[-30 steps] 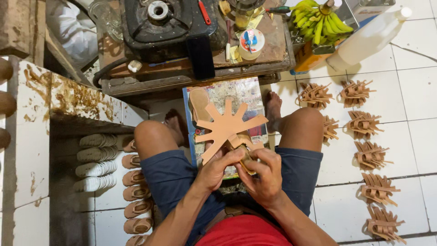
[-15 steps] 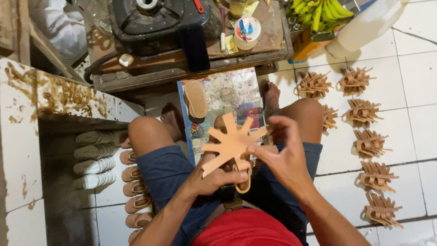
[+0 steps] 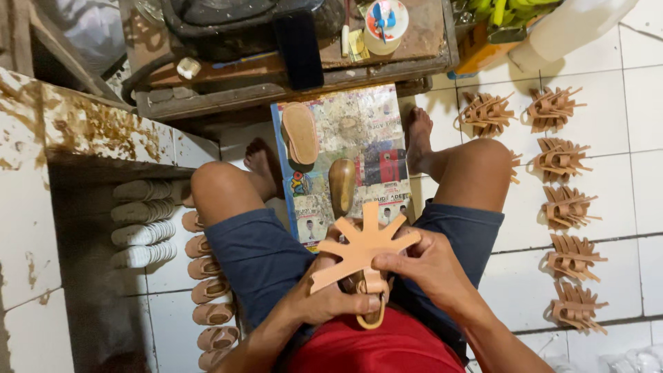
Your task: The person sits on the floor and assembles sandals by hand. They place a star-shaped upper onto a wooden shoe last, fold the straps over the edges, and press them into place. After completing one, they place it on a nearby shelf and repeat the process with a new upper and last.
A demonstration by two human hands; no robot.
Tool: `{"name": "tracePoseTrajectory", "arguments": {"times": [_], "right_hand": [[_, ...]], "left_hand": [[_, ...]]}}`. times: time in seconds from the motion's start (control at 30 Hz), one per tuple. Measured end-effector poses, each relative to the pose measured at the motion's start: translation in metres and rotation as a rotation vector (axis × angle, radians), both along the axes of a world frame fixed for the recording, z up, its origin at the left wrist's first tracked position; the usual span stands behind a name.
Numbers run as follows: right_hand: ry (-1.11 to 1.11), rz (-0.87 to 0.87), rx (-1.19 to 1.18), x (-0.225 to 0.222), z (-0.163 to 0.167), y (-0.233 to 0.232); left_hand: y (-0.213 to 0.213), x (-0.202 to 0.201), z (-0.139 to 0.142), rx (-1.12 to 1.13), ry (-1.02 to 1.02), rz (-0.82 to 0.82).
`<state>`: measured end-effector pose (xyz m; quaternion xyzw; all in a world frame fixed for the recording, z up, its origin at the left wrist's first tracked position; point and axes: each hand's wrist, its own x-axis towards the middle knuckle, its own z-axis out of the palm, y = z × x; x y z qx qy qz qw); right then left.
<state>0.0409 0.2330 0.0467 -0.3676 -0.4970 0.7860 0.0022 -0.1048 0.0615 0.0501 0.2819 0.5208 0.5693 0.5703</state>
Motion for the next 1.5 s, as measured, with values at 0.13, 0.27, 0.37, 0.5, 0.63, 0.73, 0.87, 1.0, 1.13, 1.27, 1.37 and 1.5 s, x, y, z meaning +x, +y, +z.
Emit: {"name": "tracePoseTrajectory", "arguments": {"times": [0.13, 0.27, 0.37, 0.5, 0.63, 0.73, 0.87, 1.0, 1.13, 1.27, 1.37, 1.5], "right_hand": [[-0.043, 0.047, -0.036, 0.016, 0.006, -0.012], [-0.118, 0.12, -0.084, 0.032, 0.017, -0.024], [-0.153, 0.131, -0.086, 0.041, 0.028, -0.033], [-0.148, 0.152, 0.26, 0.045, 0.045, -0.044], [-0.012, 0.141, 0.018, 0.043, 0.058, -0.044], [-0.002, 0.172, -0.052, 0.041, 0.061, -0.044], [-0.004, 0.13, -0.073, 0.039, 0.054, -0.049], [0.004, 0.243, 0.094, 0.034, 0.043, -0.05], [-0.049, 0.245, 0.026, 0.031, 0.039, -0.05], [-0.006, 0.279, 0.034, 0.031, 0.038, -0.05], [0.009, 0.288, 0.101, 0.032, 0.033, -0.052], [-0.066, 0.204, -0.09, 0.037, 0.023, -0.052]], "left_hand": [[-0.013, 0.014, 0.005, 0.116, 0.058, 0.067], [-0.028, 0.025, 0.019, 0.248, 0.652, 0.018], [-0.036, 0.03, 0.028, 0.334, 0.872, -0.024], [-0.039, 0.036, 0.031, 0.359, 0.933, 0.015], [-0.041, 0.04, 0.032, 0.354, 0.911, 0.041], [-0.045, 0.04, 0.032, 0.355, 0.863, 0.042], [-0.05, 0.039, 0.031, 0.334, 0.81, 0.038], [-0.054, 0.04, 0.029, 0.302, 0.717, 0.026], [-0.058, 0.034, 0.034, 0.208, 0.382, 0.042], [-0.07, 0.018, 0.049, 0.018, -0.688, 0.051], [-0.07, 0.02, 0.054, -0.129, -0.706, 0.013], [-0.058, 0.033, 0.038, -0.254, -0.166, 0.093]]}}
